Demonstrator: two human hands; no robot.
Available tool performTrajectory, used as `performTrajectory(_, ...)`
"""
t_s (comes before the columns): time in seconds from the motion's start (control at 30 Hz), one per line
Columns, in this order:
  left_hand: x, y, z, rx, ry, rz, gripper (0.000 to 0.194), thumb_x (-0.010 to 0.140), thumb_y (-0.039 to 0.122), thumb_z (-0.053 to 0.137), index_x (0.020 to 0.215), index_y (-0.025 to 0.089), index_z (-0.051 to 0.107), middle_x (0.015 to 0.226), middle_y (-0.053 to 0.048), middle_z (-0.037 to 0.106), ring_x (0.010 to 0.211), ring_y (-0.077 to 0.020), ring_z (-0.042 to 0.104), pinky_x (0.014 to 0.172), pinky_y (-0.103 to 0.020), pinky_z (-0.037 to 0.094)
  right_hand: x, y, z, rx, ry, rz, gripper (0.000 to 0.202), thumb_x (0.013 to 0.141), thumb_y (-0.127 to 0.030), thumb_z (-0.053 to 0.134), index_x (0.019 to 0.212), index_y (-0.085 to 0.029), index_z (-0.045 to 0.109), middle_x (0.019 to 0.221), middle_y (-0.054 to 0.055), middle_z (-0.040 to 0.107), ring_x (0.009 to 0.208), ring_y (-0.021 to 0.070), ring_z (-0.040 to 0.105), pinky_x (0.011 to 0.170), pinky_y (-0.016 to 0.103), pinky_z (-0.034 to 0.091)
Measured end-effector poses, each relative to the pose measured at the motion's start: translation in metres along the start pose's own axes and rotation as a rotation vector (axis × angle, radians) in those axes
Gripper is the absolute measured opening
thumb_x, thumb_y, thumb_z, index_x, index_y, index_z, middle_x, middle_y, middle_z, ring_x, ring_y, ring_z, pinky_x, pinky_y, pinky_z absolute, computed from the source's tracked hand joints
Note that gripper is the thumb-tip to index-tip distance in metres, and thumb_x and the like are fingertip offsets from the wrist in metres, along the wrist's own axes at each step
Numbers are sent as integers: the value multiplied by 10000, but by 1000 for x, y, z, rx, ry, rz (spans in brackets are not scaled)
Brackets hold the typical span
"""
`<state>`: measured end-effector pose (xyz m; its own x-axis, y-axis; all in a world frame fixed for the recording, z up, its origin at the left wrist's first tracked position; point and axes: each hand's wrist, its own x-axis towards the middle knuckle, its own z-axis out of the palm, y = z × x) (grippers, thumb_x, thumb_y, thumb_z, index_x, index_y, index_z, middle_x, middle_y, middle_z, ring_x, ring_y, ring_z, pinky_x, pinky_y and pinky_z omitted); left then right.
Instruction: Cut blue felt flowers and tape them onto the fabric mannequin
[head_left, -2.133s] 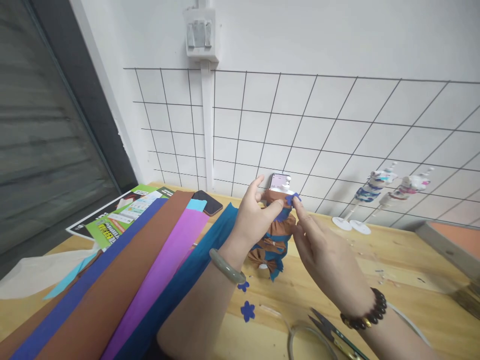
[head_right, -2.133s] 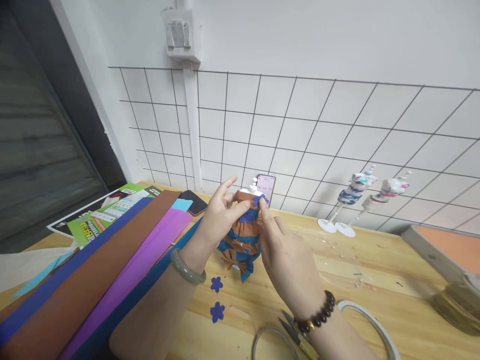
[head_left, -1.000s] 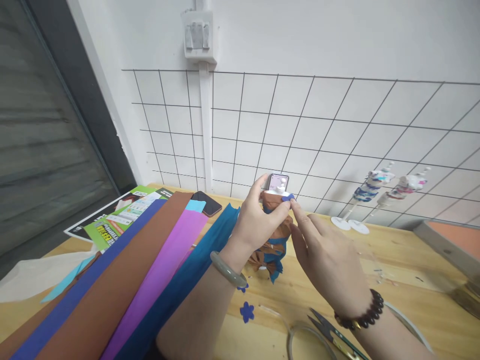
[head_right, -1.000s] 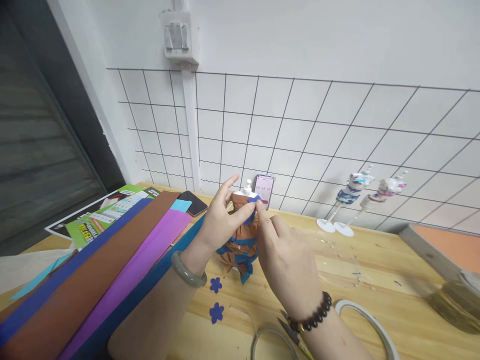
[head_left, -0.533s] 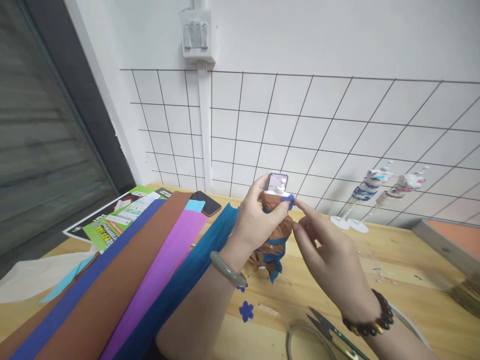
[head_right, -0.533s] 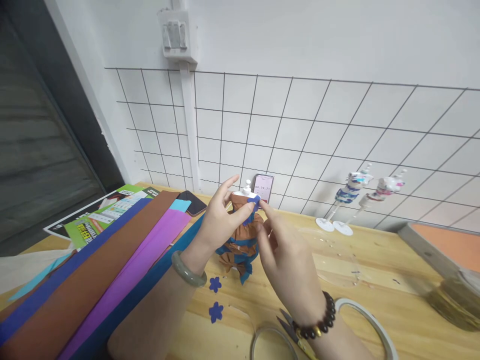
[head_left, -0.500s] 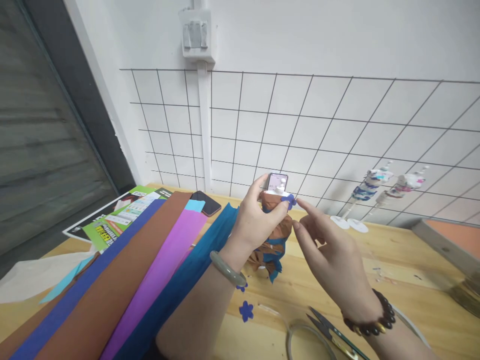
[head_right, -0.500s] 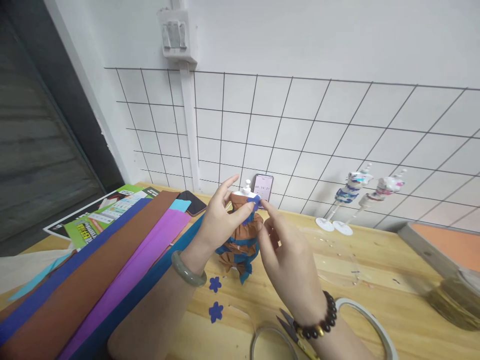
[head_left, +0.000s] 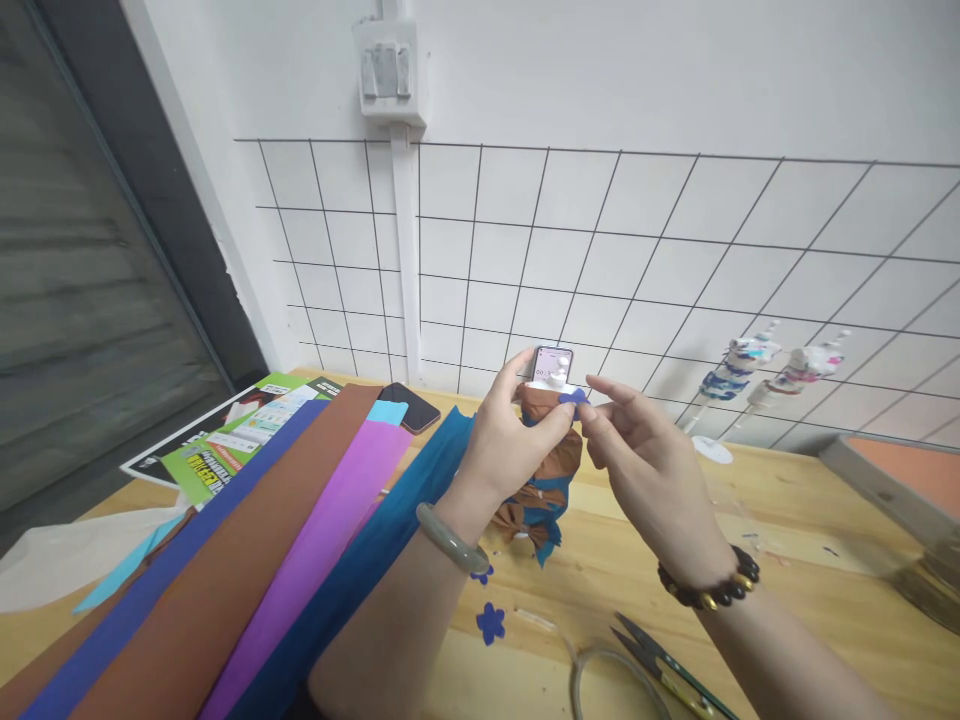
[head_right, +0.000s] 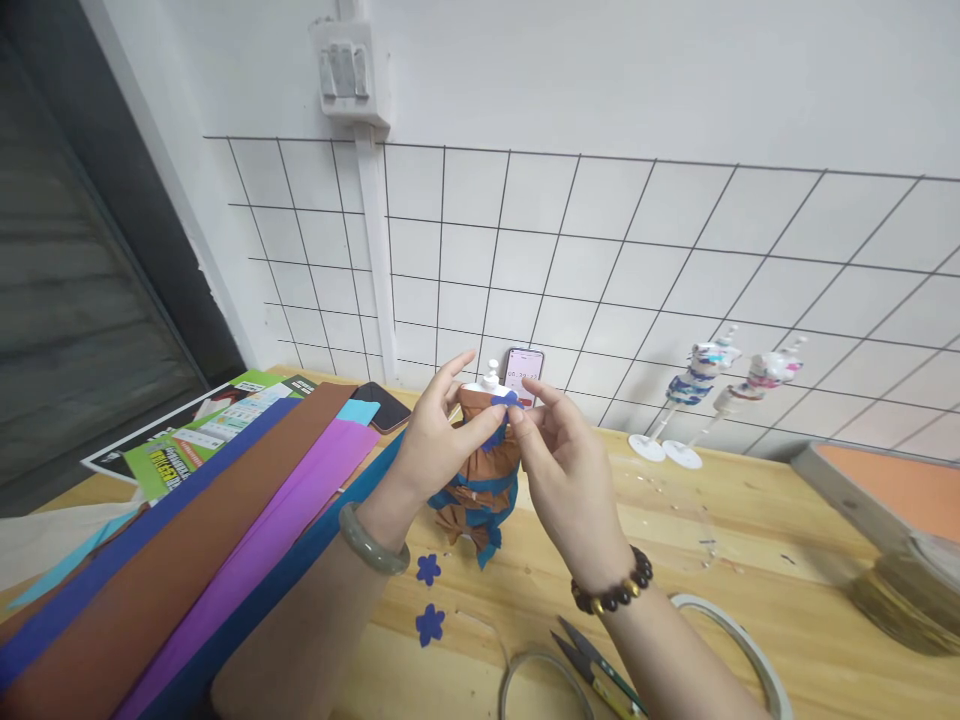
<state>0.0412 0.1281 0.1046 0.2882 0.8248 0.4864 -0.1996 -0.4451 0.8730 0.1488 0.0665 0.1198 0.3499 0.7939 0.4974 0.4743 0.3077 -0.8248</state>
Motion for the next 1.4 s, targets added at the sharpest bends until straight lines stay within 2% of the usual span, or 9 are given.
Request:
performTrajectory(0.13, 0, 1, 0, -11, -7, -2, 554, 753, 259, 597, 1265, 251, 385, 1048, -65, 592, 940, -185, 551, 820, -325, 432, 1, 1, 1, -11, 5, 7, 335, 818, -314, 527, 1119, -167, 536, 612, -33, 494, 504, 98, 433, 440, 221, 393)
performTrajectory(0.43, 0, -2, -3, -13, -26, 2, 566, 760, 276, 596, 1282, 241, 378, 1216, -87, 512, 1101, -222, 479, 938, -367, 374, 2, 5, 2, -15, 8, -21, 324, 825, -325, 512, 1108, -170, 551, 628, -22, 515, 494, 101, 443, 440, 232, 406)
performTrajectory(0.77, 1, -2, -3, -62, -28, -24, 558, 761, 249, 587, 1281, 231, 385, 1146, -85, 551, 1071, -217, 501, 921, -363, 391, 1, 4, 2, 100, -21, 19, 283, 822, -308, 515, 1070, -189, 582, 614, -15, 518, 546, 121, 484, 511, 266, 466)
performTrajectory(1.0, 0, 0, -3, -36, -39, -13, 578, 759, 286, 597, 1289, 245, 368, 1197, -82, 518, 1072, -211, 497, 931, -358, 382, 1, 2, 1, 124, 1, 92, 295, 816, -319, 523, 1068, -182, 594, 605, -19, 519, 567, 128, 489, 563, 289, 467)
performTrajectory(1.4, 1, 0, -3, -48, -26, -30, 616, 734, 284, 626, 1293, 252, 366, 1159, -81, 540, 1048, -212, 513, 924, -364, 389, -4, 3, -1, 110, -29, 63, 329, 835, -335, 491, 1119, -188, 569, 621, -14, 499, 569, 130, 475, 554, 295, 468)
